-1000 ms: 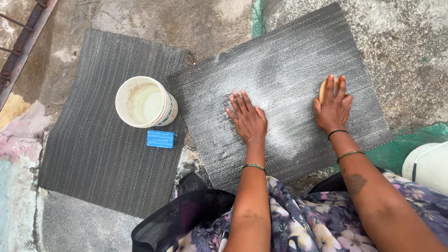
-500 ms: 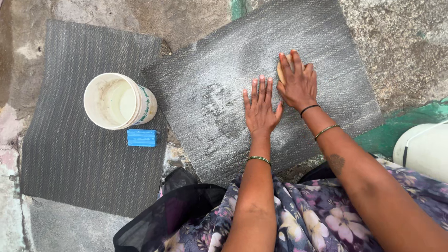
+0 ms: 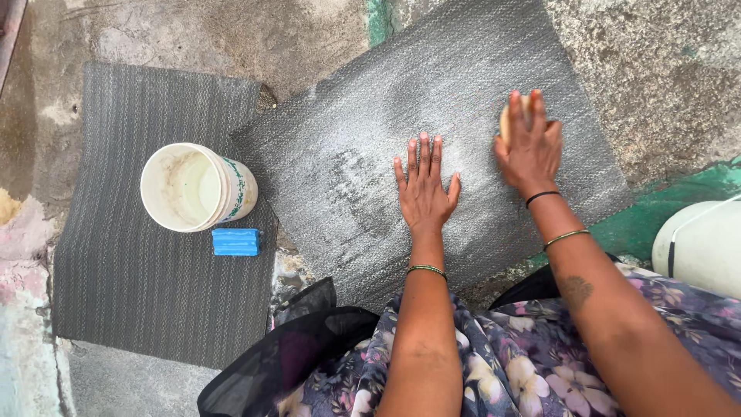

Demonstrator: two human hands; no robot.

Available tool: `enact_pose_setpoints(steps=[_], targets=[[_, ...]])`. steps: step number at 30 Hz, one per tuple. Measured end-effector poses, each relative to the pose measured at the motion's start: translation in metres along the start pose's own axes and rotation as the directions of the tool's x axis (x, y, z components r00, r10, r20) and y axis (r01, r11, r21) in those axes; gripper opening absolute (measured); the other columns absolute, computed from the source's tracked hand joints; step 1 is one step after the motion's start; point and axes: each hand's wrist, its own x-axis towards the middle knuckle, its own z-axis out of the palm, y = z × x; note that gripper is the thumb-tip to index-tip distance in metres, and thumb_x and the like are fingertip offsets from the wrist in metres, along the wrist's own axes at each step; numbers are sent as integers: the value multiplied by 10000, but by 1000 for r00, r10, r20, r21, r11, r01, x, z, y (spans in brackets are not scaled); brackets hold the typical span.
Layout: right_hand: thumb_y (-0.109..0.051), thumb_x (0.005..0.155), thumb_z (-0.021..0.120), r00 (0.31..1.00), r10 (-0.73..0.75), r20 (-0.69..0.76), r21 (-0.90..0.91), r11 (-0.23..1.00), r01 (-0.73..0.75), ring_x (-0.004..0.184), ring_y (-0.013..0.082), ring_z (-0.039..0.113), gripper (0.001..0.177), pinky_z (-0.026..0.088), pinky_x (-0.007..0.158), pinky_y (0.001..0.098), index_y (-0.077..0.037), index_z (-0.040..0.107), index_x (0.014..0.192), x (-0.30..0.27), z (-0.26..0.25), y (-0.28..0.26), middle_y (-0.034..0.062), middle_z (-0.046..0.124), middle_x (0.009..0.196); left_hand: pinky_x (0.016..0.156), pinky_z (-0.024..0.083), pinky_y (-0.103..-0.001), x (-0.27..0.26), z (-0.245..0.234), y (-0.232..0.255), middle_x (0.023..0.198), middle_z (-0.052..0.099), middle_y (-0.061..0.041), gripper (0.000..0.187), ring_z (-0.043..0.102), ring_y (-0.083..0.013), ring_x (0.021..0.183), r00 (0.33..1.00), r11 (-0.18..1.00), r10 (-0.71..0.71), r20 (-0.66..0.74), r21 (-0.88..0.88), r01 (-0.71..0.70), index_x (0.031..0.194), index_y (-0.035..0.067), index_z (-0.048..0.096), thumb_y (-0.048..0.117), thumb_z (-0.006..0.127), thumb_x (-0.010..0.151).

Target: The person cleans floor mats by applying soap from a bar and scrubbing the surface with a hand brush while the mats are placed on the ground.

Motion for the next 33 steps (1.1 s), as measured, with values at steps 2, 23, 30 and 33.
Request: enact_pose_setpoints(steps=[2,23,30,33], targets=[[-346,954,685,987,117,-110,33,993,-114,1088,354,480,891,492,889,442,-217,242,1716,15,-1,19,152,194,1685,1294,-12,-471,1,-1,-1,1726,47,40,787,5,-154,1584,1000,1000,-16,15,-6,16,1638,286,109,602,375,969],[-315,1052,686,975,87,-206,-49,994,-99,1160,395,476,897,480,921,473,-105,117,1712,46,27,79,254,132,1720,1296,-21,-463,3,-7,-2,1732,-8,42,782,-48,-148,1582,998,998,-3,66,70,-2,1651,290,73,629,324,992],[-341,986,639,982,162,-101,-15,986,-164,1074,379,469,931,450,881,467,-148,81,1706,-35,27,2,251,96,1701,1290,-18,-471,4,-7,-2,1726,-25,39,785,-53,-150,1577,997,999,-5,76,37,2,1649,279,55,625,322,998],[-392,970,610,997,-63,-54,-36,997,61,992,341,490,893,455,885,450,-188,116,1685,-62,24,-48,235,163,1669,1287,-22,-475,1,-9,-1,1727,-21,31,790,-54,-160,1578,997,998,-7,74,56,3,1651,268,50,626,322,1002]])
